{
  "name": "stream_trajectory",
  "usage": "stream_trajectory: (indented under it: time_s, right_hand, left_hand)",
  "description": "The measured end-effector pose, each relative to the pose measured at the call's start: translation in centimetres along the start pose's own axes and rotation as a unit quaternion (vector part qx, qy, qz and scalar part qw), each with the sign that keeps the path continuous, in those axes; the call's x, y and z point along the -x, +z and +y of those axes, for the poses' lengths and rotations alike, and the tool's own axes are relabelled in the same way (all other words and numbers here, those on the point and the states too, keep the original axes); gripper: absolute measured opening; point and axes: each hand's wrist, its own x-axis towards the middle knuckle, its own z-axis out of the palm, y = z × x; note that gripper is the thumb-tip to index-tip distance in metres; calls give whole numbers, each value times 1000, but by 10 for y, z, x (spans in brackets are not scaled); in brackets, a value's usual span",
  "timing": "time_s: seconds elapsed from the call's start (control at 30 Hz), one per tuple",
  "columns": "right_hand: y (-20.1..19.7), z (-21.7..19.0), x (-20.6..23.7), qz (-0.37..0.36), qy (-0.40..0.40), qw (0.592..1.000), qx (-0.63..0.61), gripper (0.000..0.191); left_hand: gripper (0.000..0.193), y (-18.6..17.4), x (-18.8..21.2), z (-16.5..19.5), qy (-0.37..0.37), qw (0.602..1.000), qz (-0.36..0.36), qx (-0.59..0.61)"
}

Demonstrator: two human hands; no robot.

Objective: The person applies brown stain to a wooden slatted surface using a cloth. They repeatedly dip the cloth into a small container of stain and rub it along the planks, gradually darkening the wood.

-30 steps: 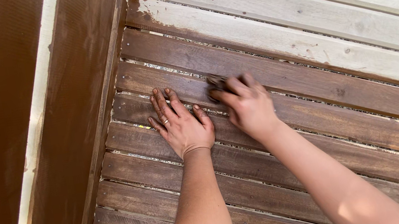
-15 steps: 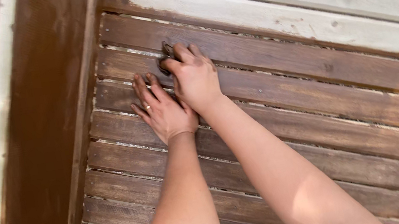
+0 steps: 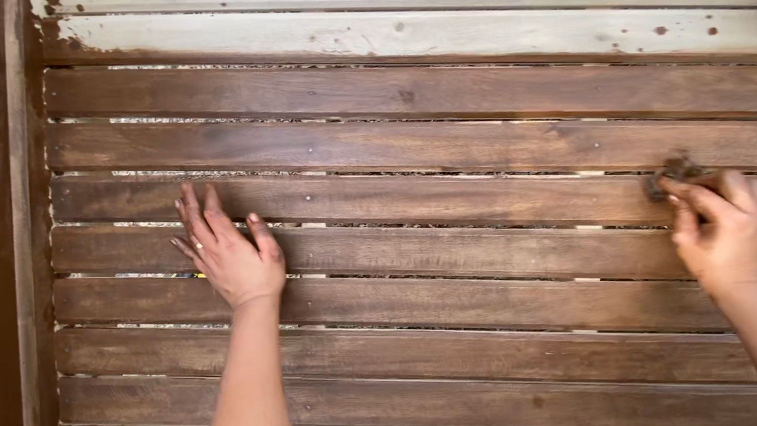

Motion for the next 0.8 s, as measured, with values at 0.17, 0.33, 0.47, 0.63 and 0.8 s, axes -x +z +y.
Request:
stream_trajectory:
  time_s: [0.17,0.33,0.47,0.63,0.8]
  right_hand:
    - [-11,88,29,8,155,988,-22,19]
    - [30,1,-9,36,22,999,-30,12]
    - [59,-150,-64,69,-91,989,-89,6]
    - [76,-322,-109,-81,-56,974,-202,20]
    - [82,-359,-121,-192,-80,951,-228,11]
  left_hand:
    - [67,29,85,85,-35,999,-23,20]
    - [71,41,95,113,-90,995,-47,-17]
    - [70,39,90,113,-95,993,-56,-41]
    - [67,42,92,114,-98,992,-55,-52]
    - [69,42,92,115,-105,991,-68,-54]
